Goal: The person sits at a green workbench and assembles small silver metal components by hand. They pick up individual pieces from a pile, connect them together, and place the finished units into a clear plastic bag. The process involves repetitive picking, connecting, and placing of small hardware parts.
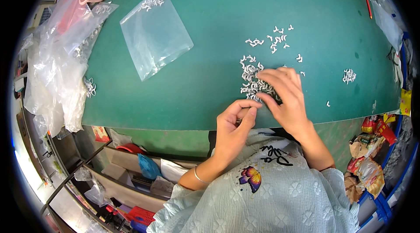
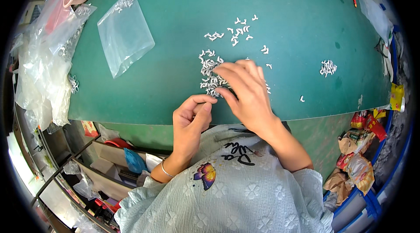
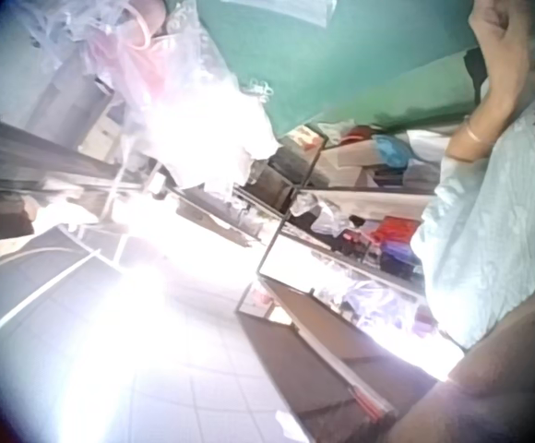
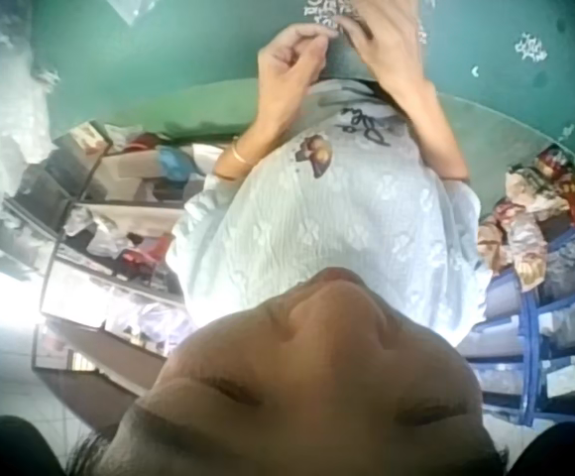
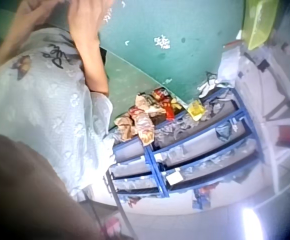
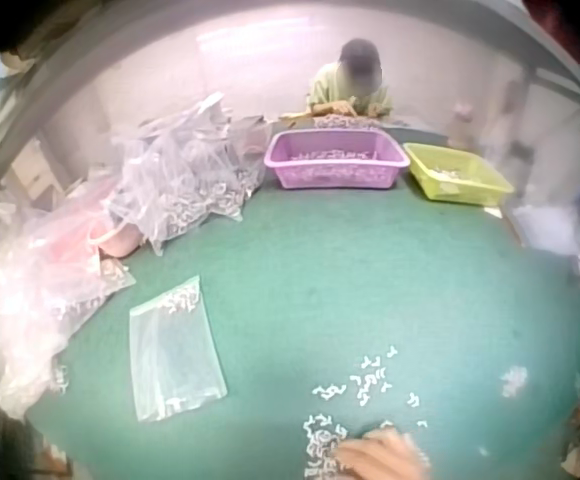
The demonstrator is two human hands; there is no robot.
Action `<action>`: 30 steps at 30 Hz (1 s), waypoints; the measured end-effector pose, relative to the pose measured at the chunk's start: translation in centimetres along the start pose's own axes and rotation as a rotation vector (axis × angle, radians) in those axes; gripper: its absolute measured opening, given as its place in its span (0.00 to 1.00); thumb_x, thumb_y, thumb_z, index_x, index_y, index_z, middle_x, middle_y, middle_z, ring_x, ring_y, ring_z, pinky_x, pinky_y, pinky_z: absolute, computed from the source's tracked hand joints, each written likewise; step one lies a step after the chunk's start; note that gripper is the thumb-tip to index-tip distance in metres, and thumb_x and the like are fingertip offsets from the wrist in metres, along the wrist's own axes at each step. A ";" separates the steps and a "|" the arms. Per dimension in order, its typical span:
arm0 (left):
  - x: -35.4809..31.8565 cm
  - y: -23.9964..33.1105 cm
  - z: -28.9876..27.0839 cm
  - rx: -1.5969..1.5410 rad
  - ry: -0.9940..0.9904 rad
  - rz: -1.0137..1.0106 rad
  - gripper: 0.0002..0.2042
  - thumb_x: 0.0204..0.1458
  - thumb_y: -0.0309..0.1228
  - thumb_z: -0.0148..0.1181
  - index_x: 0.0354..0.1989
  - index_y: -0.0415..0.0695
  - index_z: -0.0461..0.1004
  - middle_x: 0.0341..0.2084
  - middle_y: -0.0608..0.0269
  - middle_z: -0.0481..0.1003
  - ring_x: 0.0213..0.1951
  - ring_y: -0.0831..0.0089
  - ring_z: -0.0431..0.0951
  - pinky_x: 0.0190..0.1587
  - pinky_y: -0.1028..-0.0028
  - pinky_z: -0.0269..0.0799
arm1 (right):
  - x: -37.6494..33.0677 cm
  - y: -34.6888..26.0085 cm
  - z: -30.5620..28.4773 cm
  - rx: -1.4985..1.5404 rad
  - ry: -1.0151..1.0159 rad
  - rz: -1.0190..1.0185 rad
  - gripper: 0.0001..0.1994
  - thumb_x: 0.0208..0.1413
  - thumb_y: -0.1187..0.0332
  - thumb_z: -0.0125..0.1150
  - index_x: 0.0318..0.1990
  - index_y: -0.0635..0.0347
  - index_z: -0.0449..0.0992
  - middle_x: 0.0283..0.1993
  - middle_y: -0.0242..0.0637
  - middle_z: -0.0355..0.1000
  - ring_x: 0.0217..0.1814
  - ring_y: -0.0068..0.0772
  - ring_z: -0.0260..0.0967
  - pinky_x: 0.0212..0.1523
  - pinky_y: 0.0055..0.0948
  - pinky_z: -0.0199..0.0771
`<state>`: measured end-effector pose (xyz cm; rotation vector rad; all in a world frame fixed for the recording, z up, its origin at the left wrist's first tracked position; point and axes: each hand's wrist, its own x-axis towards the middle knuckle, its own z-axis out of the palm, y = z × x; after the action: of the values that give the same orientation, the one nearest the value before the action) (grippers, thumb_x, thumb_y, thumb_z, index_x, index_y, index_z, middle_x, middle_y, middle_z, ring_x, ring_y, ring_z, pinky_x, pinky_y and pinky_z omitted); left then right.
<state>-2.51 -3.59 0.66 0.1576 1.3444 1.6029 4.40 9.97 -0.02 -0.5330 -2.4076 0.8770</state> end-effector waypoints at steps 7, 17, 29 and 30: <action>-0.2 0.3 -0.4 0.037 0.043 0.026 0.06 0.56 0.23 0.49 0.39 0.37 0.71 0.13 0.80 0.59 0.18 0.91 0.52 0.20 0.85 0.44 | -0.9 0.7 -0.2 -0.014 -0.003 0.007 0.11 0.38 0.78 0.64 0.33 0.62 0.75 0.34 0.35 0.72 0.36 0.37 0.64 0.37 0.32 0.61; -0.2 0.5 -0.6 0.041 0.084 0.097 0.07 0.56 0.25 0.50 0.39 0.35 0.70 0.12 0.79 0.58 0.16 0.91 0.51 0.18 0.84 0.41 | -1.7 0.5 0.3 0.005 -0.072 -0.028 0.12 0.37 0.78 0.64 0.34 0.60 0.76 0.34 0.34 0.71 0.37 0.36 0.64 0.37 0.31 0.60; -0.2 0.3 -0.5 0.103 0.073 0.085 0.06 0.55 0.23 0.49 0.38 0.38 0.71 0.14 0.80 0.61 0.18 0.93 0.51 0.19 0.85 0.43 | -2.1 0.5 -1.1 -0.064 -0.073 0.027 0.14 0.34 0.79 0.66 0.34 0.61 0.75 0.36 0.35 0.72 0.39 0.37 0.65 0.39 0.31 0.61; -0.3 0.2 -0.4 0.105 0.071 0.087 0.06 0.55 0.23 0.49 0.38 0.38 0.71 0.14 0.81 0.61 0.18 0.93 0.51 0.19 0.85 0.43 | -2.1 0.5 -1.1 -0.073 -0.065 0.012 0.14 0.35 0.79 0.65 0.34 0.60 0.75 0.36 0.34 0.72 0.38 0.36 0.65 0.38 0.31 0.60</action>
<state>-2.77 -4.04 0.76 0.2269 1.4960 1.6232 6.79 9.75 -0.37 -0.5548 -2.5058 0.8253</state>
